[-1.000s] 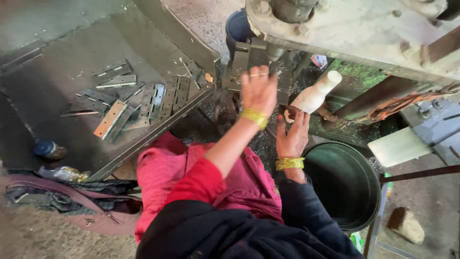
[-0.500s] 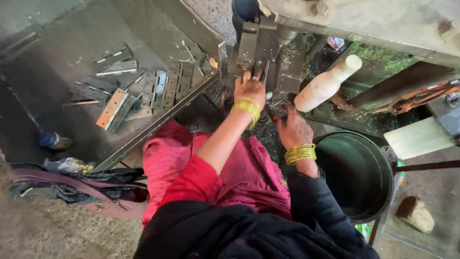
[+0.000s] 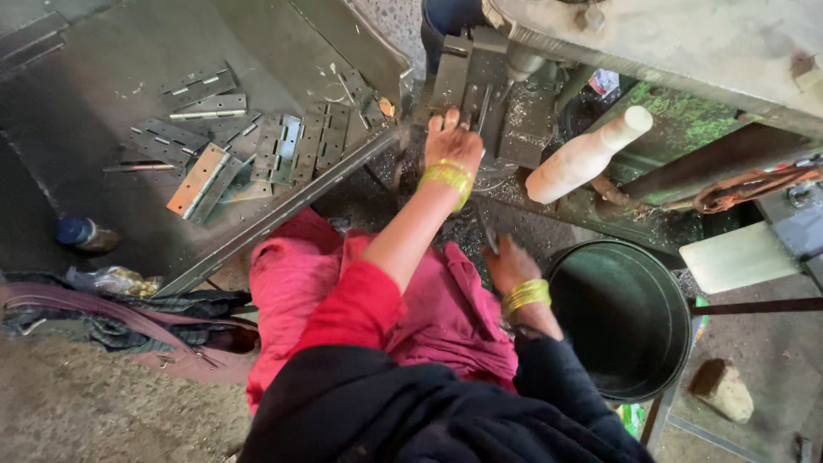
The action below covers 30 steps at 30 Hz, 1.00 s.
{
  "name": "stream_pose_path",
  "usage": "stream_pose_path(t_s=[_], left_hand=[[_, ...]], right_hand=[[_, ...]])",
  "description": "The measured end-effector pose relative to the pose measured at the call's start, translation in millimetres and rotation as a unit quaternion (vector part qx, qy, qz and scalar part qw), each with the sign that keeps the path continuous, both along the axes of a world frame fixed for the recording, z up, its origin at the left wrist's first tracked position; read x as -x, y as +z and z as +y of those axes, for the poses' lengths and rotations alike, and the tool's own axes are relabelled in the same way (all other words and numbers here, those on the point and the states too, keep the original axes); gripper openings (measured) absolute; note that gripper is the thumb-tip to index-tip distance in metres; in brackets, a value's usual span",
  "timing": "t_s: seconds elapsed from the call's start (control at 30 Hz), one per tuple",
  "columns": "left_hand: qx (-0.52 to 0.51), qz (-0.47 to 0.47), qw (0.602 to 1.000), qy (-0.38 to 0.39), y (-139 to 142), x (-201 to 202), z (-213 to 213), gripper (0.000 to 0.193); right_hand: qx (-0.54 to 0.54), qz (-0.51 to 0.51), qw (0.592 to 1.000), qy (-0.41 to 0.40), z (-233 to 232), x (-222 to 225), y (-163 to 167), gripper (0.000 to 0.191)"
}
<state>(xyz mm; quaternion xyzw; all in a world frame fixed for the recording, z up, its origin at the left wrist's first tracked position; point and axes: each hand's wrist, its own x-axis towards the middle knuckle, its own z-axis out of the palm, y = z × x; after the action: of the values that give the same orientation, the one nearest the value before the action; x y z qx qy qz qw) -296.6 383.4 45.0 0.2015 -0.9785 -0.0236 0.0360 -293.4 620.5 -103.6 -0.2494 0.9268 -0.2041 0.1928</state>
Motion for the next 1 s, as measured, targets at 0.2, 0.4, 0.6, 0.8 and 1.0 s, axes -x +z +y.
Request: stream_pose_path(t_s=[0.2,0.4,0.6,0.8,1.0], left_hand=[[0.044,0.059,0.997,0.031,-25.3,22.0,-3.9,0.027],[-0.002,-0.008,1.000,0.010,-5.8,17.9,-3.8,0.027],[-0.031,0.028,0.998,0.048,-9.3,40.7,-3.0,0.031],[-0.052,0.125,0.989,0.064,-21.0,41.0,-19.5,0.042],[-0.011,-0.056,0.997,0.052,4.6,59.5,-20.5,0.042]], right_hand=[[0.059,0.006,0.998,0.012,5.7,-24.2,-30.6,0.038],[0.030,0.011,0.999,0.005,-8.4,-9.7,-21.5,0.040],[0.067,-0.019,0.997,-0.021,2.3,-16.7,2.6,0.042],[0.098,0.003,0.995,0.000,-4.0,-25.4,-3.2,0.040],[0.015,0.015,1.000,-0.001,1.0,-12.1,6.7,0.047]])
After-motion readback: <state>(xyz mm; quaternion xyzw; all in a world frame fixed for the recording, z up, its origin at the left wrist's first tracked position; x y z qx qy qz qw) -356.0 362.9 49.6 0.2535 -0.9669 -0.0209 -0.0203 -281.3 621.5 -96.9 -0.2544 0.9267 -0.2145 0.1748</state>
